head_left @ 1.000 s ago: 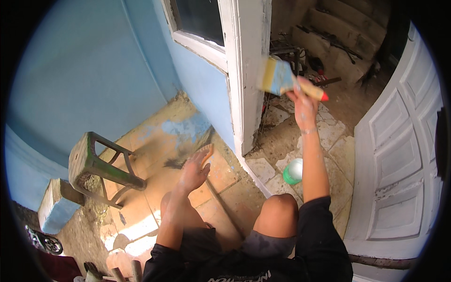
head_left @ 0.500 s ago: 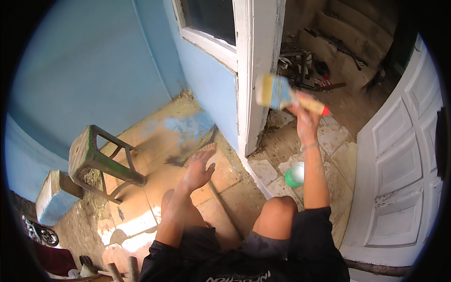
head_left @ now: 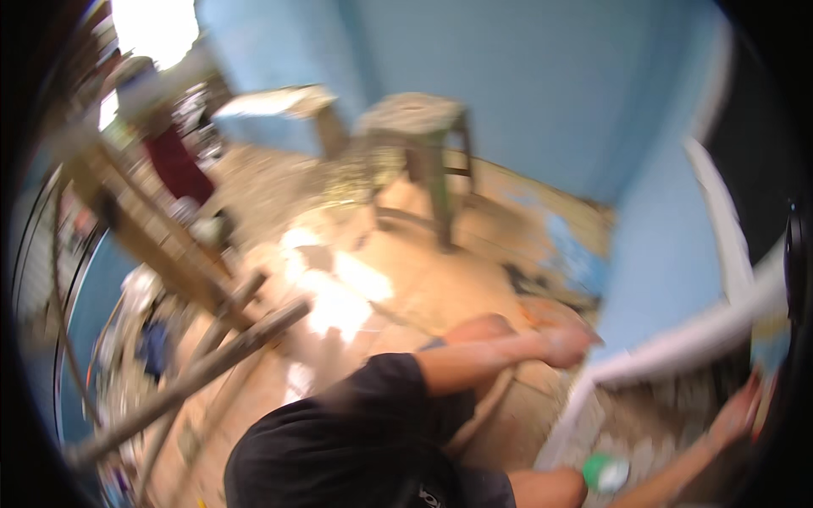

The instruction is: The person paints a white door frame using a paintbrush and a small container of white paint. They repeatedly dip the brush into the container and apply paint to the vertical and horizontal sections of the frame, occasionally kneeling to reach lower areas.

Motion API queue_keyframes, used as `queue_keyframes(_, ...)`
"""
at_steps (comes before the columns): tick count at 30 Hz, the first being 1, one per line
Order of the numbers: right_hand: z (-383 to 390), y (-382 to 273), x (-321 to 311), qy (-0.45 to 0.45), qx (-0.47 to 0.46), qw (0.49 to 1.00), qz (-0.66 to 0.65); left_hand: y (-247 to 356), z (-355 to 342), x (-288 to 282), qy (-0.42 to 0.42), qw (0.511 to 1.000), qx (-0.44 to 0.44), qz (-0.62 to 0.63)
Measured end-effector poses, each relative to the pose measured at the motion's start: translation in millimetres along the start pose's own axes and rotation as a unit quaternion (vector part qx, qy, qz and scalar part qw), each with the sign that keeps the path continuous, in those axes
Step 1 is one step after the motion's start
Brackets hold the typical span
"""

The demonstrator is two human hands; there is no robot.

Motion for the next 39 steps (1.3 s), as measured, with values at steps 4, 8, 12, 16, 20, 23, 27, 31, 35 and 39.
queue_keyframes(4, 70, 96, -31, -0.03, 0.088, 0.995, 0.034, -19, 8, -11, -0.017, 0.998, -0.049, 0.02)
queue_keyframes(8, 108, 98, -6, -0.02, 0.135, 0.985, 0.106, -14, 19, -26, -0.037, 0.997, -0.053, 0.037)
queue_keyframes(12, 129, 84, 38, -0.028, 0.158, 0.978, 0.136, -2, 17, -20, -0.055, 0.998, -0.027, -0.002)
queue_keyframes(16, 141, 91, 70, -0.043, 0.164, 0.974, 0.149, -15, 13, -1, -0.082, 0.996, -0.018, -0.009)
queue_keyframes(20, 146, 91, 80, -0.048, 0.167, 0.972, 0.16, -41, 14, 12, -0.07, 0.997, -0.023, -0.008)
queue_keyframes(23, 154, 67, 58, -0.044, 0.166, 0.969, 0.177, -42, 16, 7, -0.026, 0.999, -0.026, -0.015)
queue_keyframes(27, 187, -9, -8, 0.073, 0.188, 0.955, 0.218, -11, 33, -21, 0.005, 1.0, 0.004, 0.001)
queue_keyframes(31, 218, -103, -56, 0.102, 0.145, 0.932, 0.316, 36, 42, -17, 0.004, 0.997, 0.02, 0.073)
queue_keyframes(35, 259, -177, -92, 0.255, 0.205, 0.846, 0.422, 154, 39, 94, -0.104, 0.982, 0.082, 0.137)
queue_keyframes(39, 276, -177, -109, 0.234, 0.18, 0.868, 0.399, 218, 26, 187, -0.112, 0.977, 0.006, 0.184)
Point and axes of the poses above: each hand's wrist, its own z-axis away from the middle knuckle, its own x-axis out of the palm, y = z × x, the point moved 4 cm from there along -z, towards the middle knuckle, and after that the axes turned 7 degrees about -z, right-handed, at the moved point
